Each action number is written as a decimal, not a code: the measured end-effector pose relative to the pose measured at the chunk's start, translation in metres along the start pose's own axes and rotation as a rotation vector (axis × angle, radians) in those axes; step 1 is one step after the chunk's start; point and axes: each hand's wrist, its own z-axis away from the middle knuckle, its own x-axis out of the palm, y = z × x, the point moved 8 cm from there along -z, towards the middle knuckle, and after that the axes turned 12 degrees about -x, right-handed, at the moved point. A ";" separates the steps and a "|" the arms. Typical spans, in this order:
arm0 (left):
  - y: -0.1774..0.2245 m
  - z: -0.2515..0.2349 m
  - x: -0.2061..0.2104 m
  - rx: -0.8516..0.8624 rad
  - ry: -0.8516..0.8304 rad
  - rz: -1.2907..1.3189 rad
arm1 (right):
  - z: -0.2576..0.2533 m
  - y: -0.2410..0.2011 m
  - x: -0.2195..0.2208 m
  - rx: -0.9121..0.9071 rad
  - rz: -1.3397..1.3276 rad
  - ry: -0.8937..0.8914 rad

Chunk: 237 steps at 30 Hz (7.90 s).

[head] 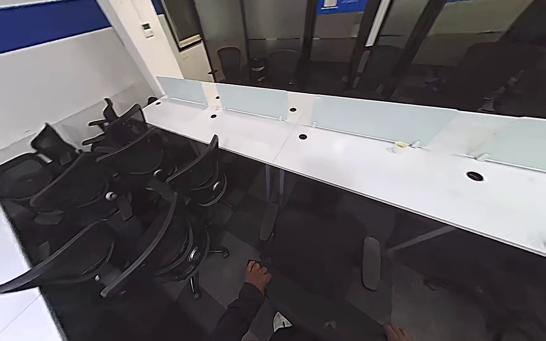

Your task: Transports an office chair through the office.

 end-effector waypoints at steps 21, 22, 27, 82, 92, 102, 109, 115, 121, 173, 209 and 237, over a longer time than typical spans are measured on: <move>0.080 -0.071 -0.062 0.087 0.171 -0.100 | -0.049 0.070 -0.038 0.208 -0.064 0.014; 0.087 -0.076 -0.065 0.080 0.159 -0.113 | -0.050 0.075 -0.042 0.229 -0.073 0.005; 0.118 -0.096 -0.070 0.087 0.184 -0.179 | -0.052 0.101 -0.048 0.284 -0.056 -0.011; 0.379 -0.028 -0.013 1.189 0.219 -0.756 | 0.298 -0.011 0.094 1.280 -0.457 0.476; 0.480 0.063 0.049 1.534 0.350 -0.509 | 0.420 0.053 0.096 1.320 -0.454 0.585; 0.623 0.093 0.098 1.551 0.295 -0.615 | 0.485 0.126 0.091 1.497 -0.589 0.499; 0.728 0.116 0.129 1.455 0.251 -0.872 | 0.522 0.184 0.081 1.552 -0.587 0.504; 0.813 0.120 0.141 1.471 0.226 -0.969 | 0.534 0.233 0.068 1.615 -0.617 0.512; 0.907 0.114 0.139 1.599 0.267 -0.885 | 0.533 0.297 0.043 1.672 -0.620 0.534; 1.572 0.240 0.271 1.218 0.183 -0.870 | 0.850 1.069 -0.121 1.445 -0.508 0.441; 2.160 0.367 0.403 1.410 0.069 -1.005 | 0.988 1.502 -0.248 1.746 -0.520 0.249; 2.616 0.584 0.613 1.774 -0.089 -0.986 | 1.347 1.888 -0.284 1.988 -0.536 0.340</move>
